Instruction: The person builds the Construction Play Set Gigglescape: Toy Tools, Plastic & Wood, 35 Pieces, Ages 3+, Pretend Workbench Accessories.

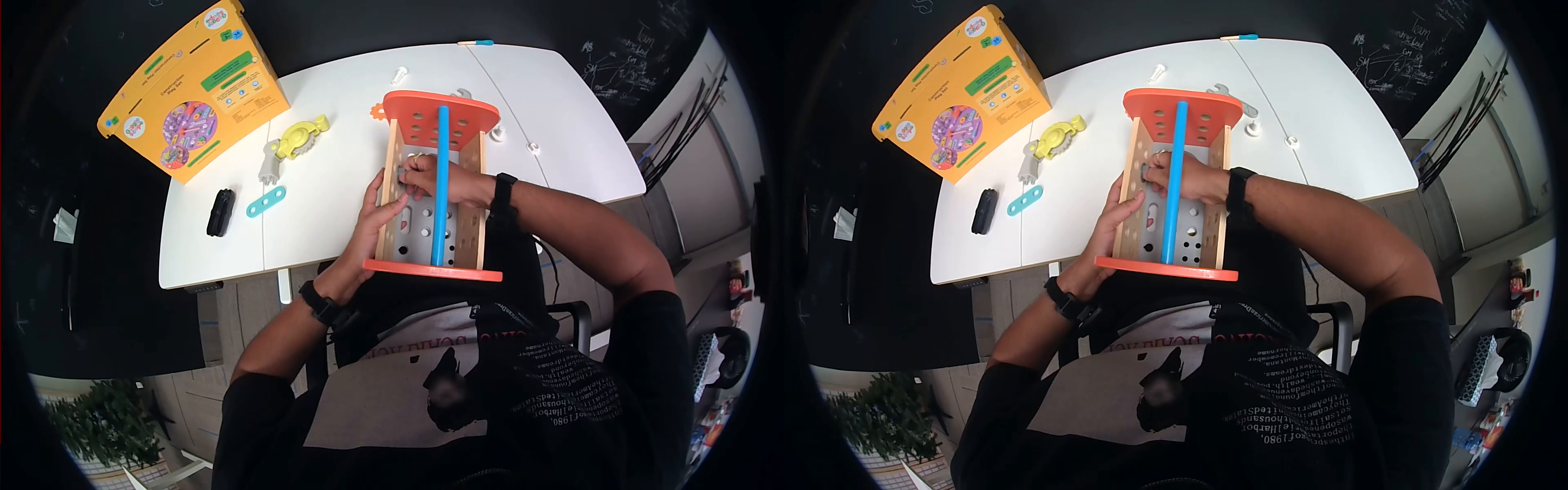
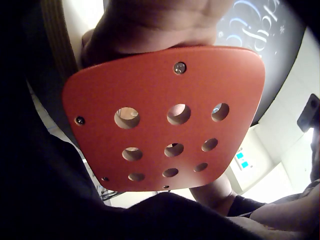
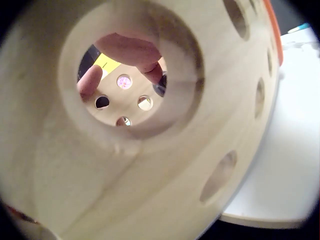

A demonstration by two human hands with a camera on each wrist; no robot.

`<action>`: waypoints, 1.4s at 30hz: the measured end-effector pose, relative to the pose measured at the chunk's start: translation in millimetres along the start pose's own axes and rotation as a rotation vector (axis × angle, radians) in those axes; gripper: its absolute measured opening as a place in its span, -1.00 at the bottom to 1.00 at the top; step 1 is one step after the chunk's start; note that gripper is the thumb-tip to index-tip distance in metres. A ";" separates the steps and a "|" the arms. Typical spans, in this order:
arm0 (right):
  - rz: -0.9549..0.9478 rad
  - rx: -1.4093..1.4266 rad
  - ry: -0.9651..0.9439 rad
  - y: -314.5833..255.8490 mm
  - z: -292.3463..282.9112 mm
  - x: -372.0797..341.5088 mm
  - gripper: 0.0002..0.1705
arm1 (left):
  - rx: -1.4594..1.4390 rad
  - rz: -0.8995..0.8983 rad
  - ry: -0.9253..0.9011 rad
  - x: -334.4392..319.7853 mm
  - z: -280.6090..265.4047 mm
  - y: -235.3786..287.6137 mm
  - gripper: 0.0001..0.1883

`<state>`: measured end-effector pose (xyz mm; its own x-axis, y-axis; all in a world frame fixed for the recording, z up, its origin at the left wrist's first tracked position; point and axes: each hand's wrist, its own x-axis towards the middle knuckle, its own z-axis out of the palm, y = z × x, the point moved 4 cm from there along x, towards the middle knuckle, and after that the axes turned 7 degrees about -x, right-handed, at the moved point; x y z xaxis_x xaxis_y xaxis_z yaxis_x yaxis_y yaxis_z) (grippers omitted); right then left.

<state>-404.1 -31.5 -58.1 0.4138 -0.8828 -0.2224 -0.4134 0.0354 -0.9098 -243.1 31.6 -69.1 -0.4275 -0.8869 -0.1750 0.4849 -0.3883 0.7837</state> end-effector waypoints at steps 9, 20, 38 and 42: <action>0.059 -0.092 -0.060 -4.5 -1.0 -4.2 -0.56 | 0.017 -0.005 -0.013 4.9 -7.6 -4.9 -0.12; 0.124 -0.220 -0.100 -10.1 -1.8 -4.1 -0.53 | 0.026 -0.018 0.000 4.2 -5.7 -4.3 -0.10; -0.007 -0.258 -0.192 -17.2 -12.3 10.5 -0.59 | 0.000 0.008 -0.010 2.0 -2.8 -4.1 -0.15; 0.206 -0.236 -0.209 -29.3 -11.7 -10.8 -0.46 | 0.042 0.016 -0.004 7.6 -12.9 -10.2 -0.14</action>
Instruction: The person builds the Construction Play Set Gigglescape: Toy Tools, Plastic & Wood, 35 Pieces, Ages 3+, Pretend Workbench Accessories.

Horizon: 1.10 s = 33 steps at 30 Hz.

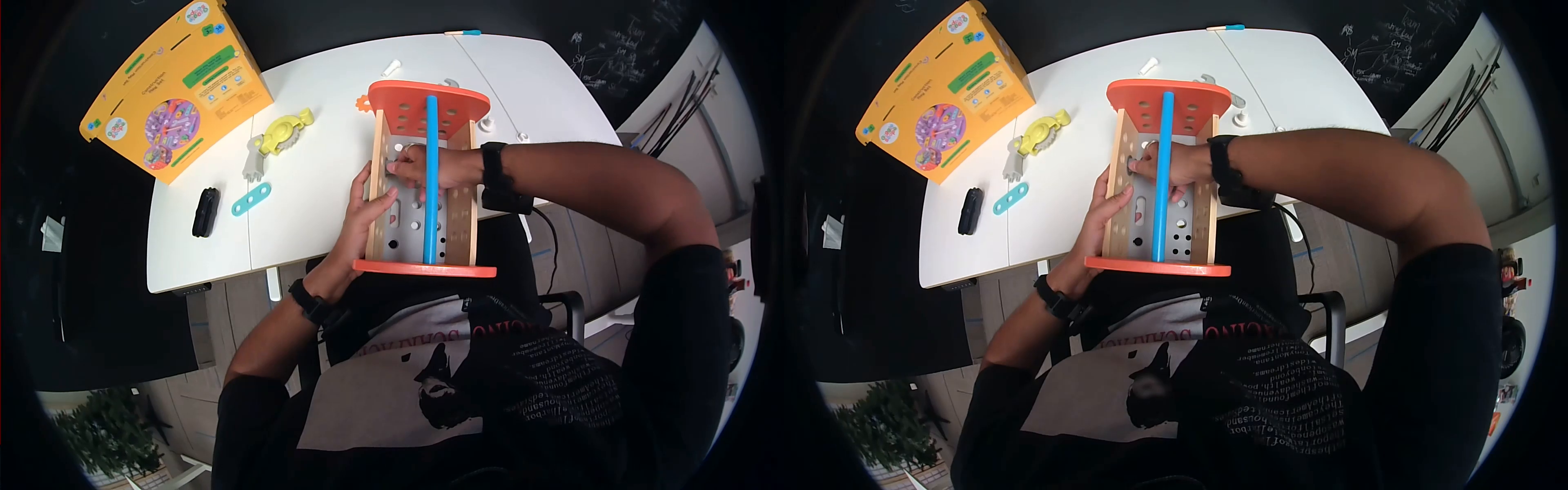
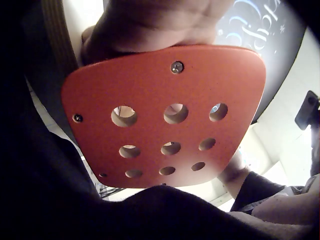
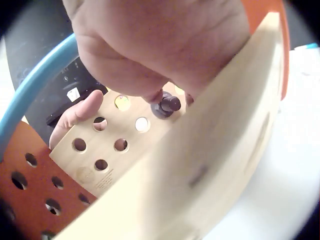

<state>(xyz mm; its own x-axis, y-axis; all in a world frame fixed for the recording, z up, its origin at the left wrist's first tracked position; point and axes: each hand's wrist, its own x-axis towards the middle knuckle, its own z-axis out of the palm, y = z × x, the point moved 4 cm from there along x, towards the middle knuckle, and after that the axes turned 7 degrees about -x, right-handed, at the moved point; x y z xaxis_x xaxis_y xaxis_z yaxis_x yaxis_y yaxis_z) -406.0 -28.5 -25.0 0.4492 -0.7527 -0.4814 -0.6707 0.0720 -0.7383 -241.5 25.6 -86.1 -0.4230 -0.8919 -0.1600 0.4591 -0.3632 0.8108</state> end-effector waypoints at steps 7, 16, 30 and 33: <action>-0.102 0.297 -0.011 14.9 12.3 14.4 -0.45 | -0.032 0.036 0.036 -3.7 9.9 4.3 -0.11; -0.093 0.110 0.051 7.1 12.2 13.7 -0.61 | 0.041 0.055 0.024 2.3 1.0 0.4 -0.11; -0.184 -0.334 -0.046 6.4 -11.3 0.2 -0.54 | -0.053 -0.029 0.049 -7.9 17.7 12.7 -0.14; -0.385 -0.632 -0.043 17.6 -24.6 -8.7 -0.53 | -0.035 0.028 0.025 -7.3 14.6 10.9 -0.15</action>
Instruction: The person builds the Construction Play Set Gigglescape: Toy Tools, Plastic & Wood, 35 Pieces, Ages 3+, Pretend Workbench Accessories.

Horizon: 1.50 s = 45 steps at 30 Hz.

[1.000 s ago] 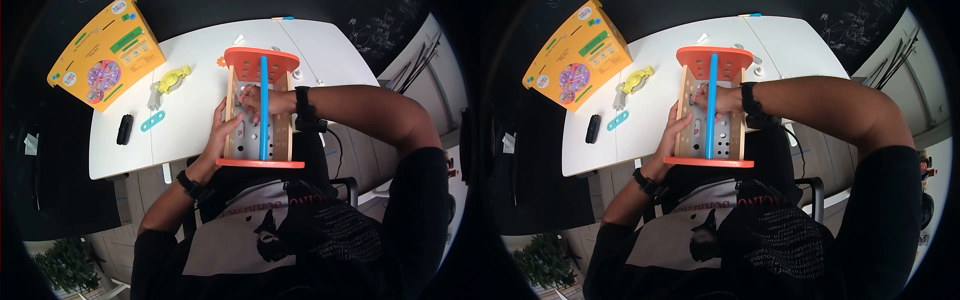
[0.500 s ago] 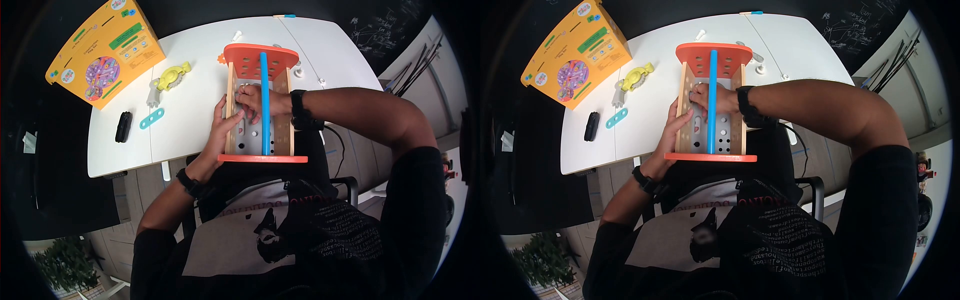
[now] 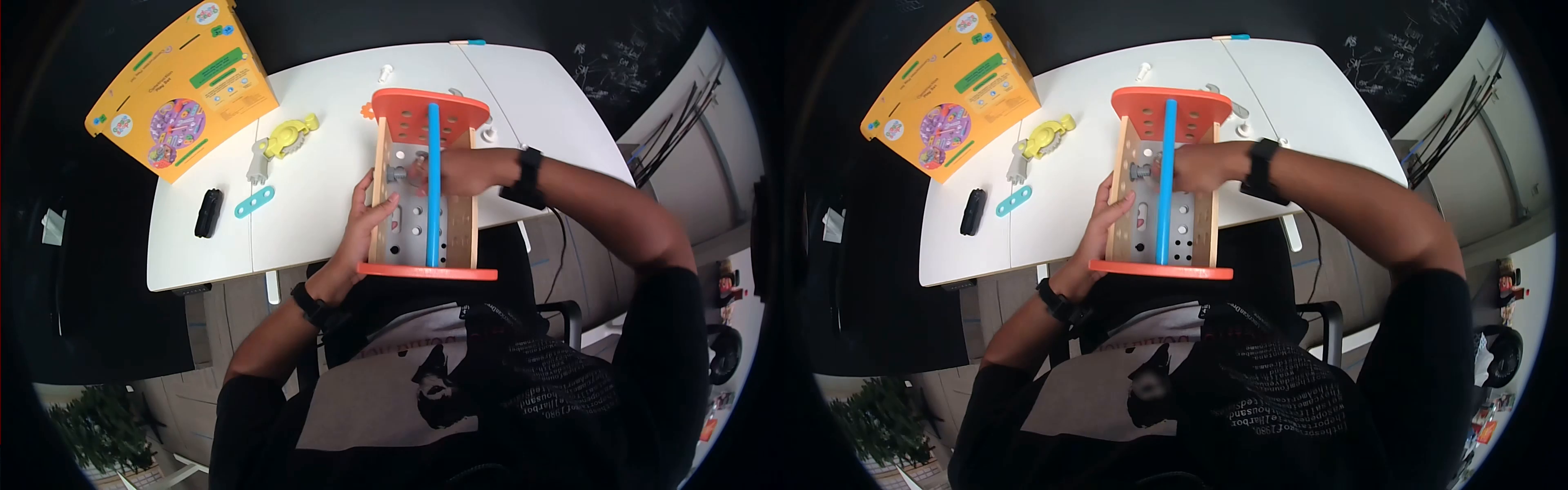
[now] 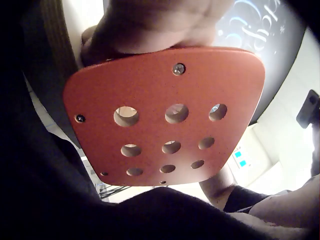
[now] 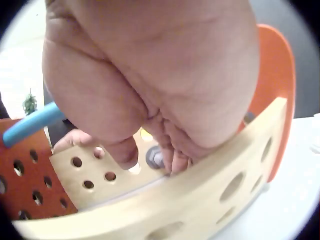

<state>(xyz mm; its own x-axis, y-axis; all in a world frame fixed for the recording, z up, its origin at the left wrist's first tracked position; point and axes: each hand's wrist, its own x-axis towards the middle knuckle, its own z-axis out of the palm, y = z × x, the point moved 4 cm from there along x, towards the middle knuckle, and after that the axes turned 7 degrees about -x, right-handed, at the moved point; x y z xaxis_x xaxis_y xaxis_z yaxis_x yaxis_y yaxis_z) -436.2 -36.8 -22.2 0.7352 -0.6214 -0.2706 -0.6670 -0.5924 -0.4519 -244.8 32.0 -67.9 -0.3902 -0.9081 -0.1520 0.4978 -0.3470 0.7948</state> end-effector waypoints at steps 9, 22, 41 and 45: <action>-0.061 0.189 0.322 -68.2 -68.1 -124.5 -0.67 | 0.353 0.304 -0.082 -16.6 13.4 71.4 0.10; 0.202 0.331 0.744 -63.9 -91.6 -168.3 -0.24 | 1.835 1.213 -0.139 -29.5 62.8 137.5 -0.10; 0.105 0.224 0.662 -15.3 -28.6 -92.6 -0.07 | 2.038 1.190 -0.326 -2.4 45.3 72.1 -0.25; 0.105 0.215 0.690 -11.0 -26.1 -92.3 -0.16 | 2.086 1.199 -0.328 -5.5 45.5 64.0 -0.33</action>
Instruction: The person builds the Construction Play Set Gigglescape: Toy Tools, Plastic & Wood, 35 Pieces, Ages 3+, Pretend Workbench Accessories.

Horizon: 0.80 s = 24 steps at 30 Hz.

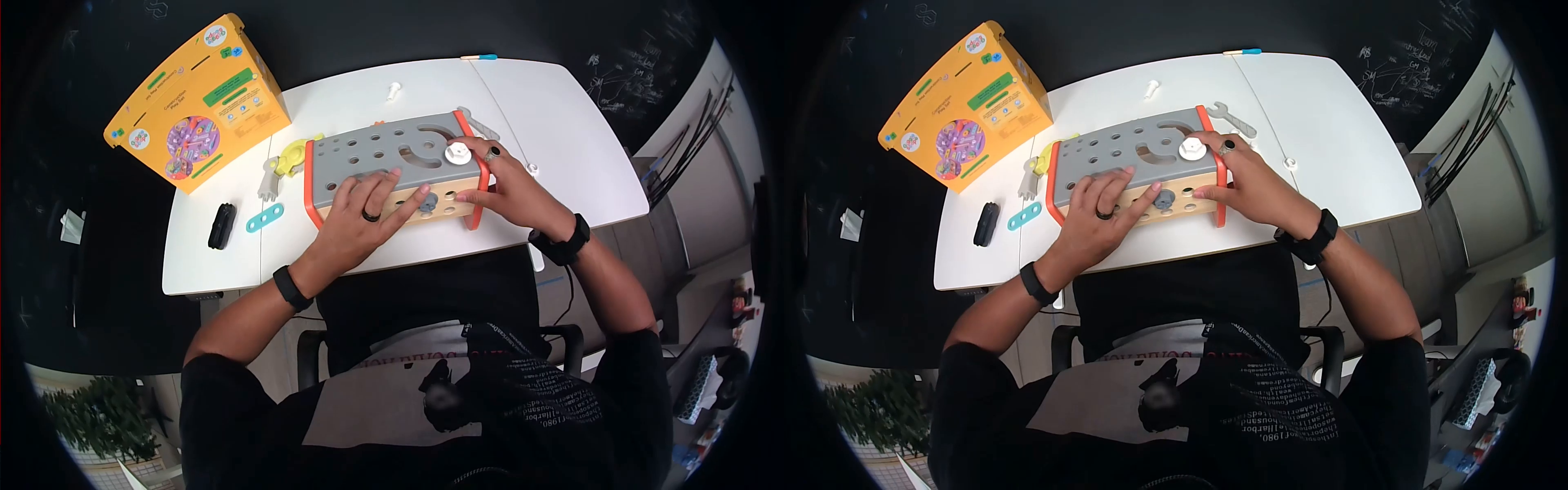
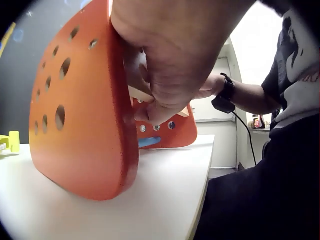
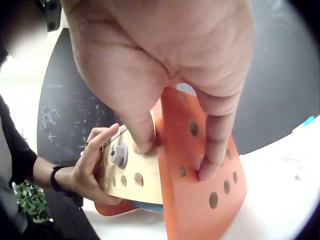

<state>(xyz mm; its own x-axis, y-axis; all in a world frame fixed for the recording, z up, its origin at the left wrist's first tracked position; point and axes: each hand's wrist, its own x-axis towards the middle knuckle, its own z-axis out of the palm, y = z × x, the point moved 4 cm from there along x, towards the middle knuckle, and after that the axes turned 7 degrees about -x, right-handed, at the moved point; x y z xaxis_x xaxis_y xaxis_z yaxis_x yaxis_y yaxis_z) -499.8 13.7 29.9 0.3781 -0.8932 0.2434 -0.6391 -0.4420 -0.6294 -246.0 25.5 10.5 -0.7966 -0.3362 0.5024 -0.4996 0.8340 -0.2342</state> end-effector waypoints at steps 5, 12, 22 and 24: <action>0.004 0.004 -0.016 -1.1 1.9 -3.1 -0.19 | 0.054 -0.016 0.004 -2.2 1.7 6.5 -0.30; -0.066 -0.213 0.101 -15.9 -14.5 -5.8 -0.39 | -0.267 -0.221 0.016 9.9 -24.3 13.9 -0.21; -0.200 -0.301 0.125 -28.4 -29.9 25.1 -0.74 | -0.120 -0.415 -0.123 26.0 -18.1 -8.0 -0.24; -0.202 -0.366 0.108 -27.5 -32.4 25.1 -0.75 | -0.081 -0.423 -0.144 25.9 -15.8 -6.5 -0.23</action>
<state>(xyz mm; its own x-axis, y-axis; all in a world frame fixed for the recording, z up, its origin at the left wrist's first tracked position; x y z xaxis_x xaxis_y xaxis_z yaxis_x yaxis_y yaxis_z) -494.5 0.8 77.2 0.4600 -0.7806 0.4232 -0.7623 -0.5915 -0.2625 -258.0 18.3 38.2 -0.5704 -0.7073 0.4175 -0.7676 0.6399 0.0356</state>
